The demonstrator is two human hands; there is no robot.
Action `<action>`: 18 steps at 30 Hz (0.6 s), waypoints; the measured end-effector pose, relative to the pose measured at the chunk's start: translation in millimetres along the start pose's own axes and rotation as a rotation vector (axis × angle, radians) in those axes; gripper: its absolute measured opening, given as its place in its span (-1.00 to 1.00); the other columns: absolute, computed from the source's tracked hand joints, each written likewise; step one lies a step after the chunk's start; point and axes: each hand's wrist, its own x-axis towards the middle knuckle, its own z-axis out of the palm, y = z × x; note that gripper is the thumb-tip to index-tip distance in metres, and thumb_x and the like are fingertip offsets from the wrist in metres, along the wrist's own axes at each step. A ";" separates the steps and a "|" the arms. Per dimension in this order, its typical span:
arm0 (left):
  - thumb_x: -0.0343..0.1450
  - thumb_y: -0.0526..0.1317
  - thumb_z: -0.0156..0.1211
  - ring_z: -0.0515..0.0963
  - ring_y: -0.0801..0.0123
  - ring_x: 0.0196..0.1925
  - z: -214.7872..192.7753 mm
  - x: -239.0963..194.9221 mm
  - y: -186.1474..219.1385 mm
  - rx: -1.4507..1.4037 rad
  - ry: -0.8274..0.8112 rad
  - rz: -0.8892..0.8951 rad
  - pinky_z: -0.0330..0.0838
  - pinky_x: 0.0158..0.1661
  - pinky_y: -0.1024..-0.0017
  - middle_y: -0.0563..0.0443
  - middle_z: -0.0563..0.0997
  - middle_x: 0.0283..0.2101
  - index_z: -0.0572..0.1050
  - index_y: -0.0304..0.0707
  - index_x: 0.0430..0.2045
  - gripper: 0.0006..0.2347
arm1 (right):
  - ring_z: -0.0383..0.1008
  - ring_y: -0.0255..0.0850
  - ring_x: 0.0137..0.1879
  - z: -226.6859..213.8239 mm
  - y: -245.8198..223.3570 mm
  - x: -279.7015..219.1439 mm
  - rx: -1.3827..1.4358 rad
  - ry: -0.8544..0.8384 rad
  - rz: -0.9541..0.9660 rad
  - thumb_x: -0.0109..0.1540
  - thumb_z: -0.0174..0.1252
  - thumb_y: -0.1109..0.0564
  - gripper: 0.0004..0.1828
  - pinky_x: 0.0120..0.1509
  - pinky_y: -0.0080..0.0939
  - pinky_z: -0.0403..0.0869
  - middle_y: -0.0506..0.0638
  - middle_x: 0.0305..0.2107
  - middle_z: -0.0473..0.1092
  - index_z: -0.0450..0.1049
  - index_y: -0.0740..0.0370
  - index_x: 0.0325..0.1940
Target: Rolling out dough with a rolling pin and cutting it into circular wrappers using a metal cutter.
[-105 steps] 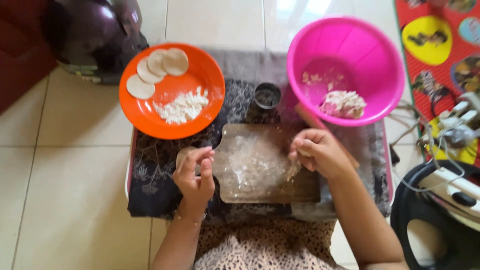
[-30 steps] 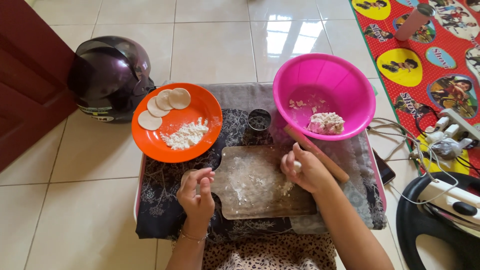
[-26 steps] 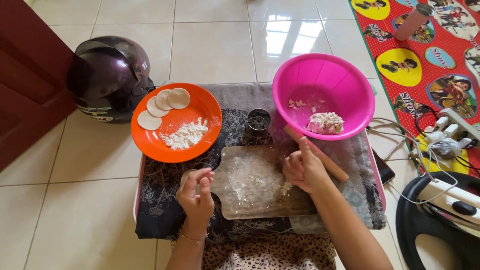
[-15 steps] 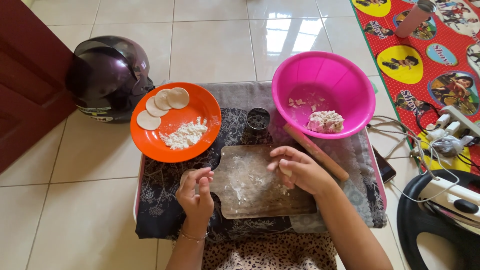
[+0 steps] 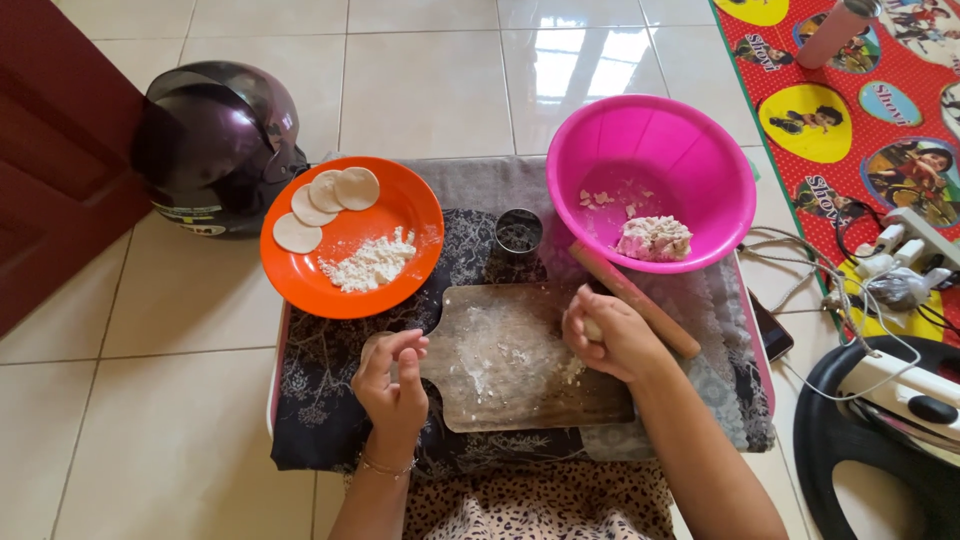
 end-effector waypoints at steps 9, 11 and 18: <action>0.51 -0.19 0.02 0.59 0.39 -0.53 6.0 7.4 -2.7 0.046 0.098 0.145 0.53 -0.33 0.45 0.07 0.68 -0.48 0.67 -0.28 -0.34 -0.76 | -0.10 -0.38 -0.89 33.7 -9.4 4.3 0.040 0.259 -0.208 0.50 -0.26 -0.19 -0.19 -0.90 -0.47 -0.07 -0.06 -0.93 -0.04 0.13 0.21 -0.82; 0.51 -0.21 0.02 0.59 0.39 -0.53 6.0 6.2 -3.3 0.032 0.091 0.138 0.53 -0.33 0.45 0.06 0.68 -0.48 0.66 -0.29 -0.34 -0.76 | 0.21 -0.19 -0.72 -0.4 9.7 9.9 0.052 0.242 -0.022 0.42 -0.15 -0.11 -0.48 -0.69 -0.17 0.29 0.13 -0.71 0.24 0.30 0.27 -0.49; 0.52 -0.22 0.00 0.62 0.39 -0.53 7.0 6.8 -1.2 0.029 0.098 0.140 0.54 -0.33 0.45 0.05 0.69 -0.47 0.65 -0.32 -0.33 -0.76 | 0.09 -0.22 -0.84 -32.5 22.4 7.9 0.078 0.132 -0.037 0.44 -0.13 -0.27 -0.33 -0.87 -0.31 0.25 0.07 -0.77 0.08 0.47 0.46 -0.17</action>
